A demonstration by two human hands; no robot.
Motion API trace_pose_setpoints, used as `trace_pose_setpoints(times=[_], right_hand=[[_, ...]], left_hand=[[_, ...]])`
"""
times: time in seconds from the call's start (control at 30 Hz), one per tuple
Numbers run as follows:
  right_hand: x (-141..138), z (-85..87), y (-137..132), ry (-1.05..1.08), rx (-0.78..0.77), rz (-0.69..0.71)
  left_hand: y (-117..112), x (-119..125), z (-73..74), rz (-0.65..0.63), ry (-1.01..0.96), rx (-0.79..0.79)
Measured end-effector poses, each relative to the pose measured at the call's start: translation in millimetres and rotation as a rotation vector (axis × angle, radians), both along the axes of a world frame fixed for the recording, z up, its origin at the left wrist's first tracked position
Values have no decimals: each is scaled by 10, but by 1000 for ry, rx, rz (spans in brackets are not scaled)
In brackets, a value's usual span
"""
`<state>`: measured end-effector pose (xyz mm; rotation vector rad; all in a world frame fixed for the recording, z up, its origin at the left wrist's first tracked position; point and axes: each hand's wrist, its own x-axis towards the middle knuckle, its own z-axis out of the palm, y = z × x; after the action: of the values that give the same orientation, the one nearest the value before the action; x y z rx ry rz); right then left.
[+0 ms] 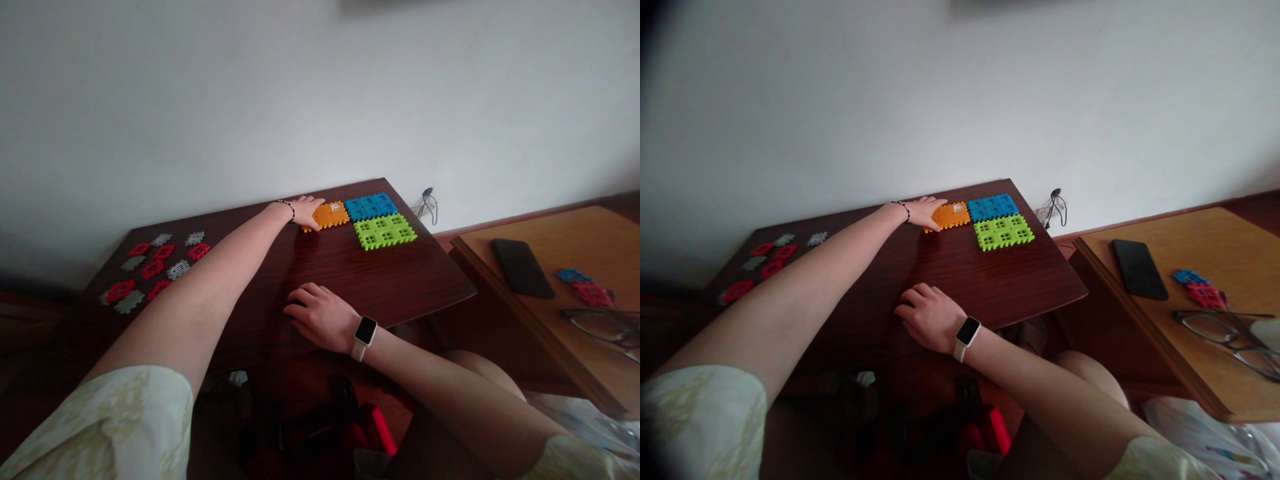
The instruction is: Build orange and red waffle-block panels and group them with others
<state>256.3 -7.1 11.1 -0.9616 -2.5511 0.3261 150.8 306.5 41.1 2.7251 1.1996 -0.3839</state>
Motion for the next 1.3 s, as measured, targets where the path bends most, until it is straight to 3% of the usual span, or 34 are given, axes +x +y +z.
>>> trace_pose_setpoints(times=[0.4,0.63,0.8,1.03,1.2,1.3], right_hand=[[4,5,-1,3,6,1],[26,-16,4,0,-1,4],[34,-9,1,-10,7,6],[13,10,36,-6,29,22],[-54,19,127,-10,68,-9],[-112,38,184,-16,79,-30]], left_hand=[[5,-37,41,-6,-38,-19],[-98,-370,210,46,-127,-54],[-558,-782,214,145,-208,-60],[-1439,-1348,-60,217,-348,1],[-2056,-1572,-188,213,-483,57],[-2301,-1654,-236,203,-541,73]])
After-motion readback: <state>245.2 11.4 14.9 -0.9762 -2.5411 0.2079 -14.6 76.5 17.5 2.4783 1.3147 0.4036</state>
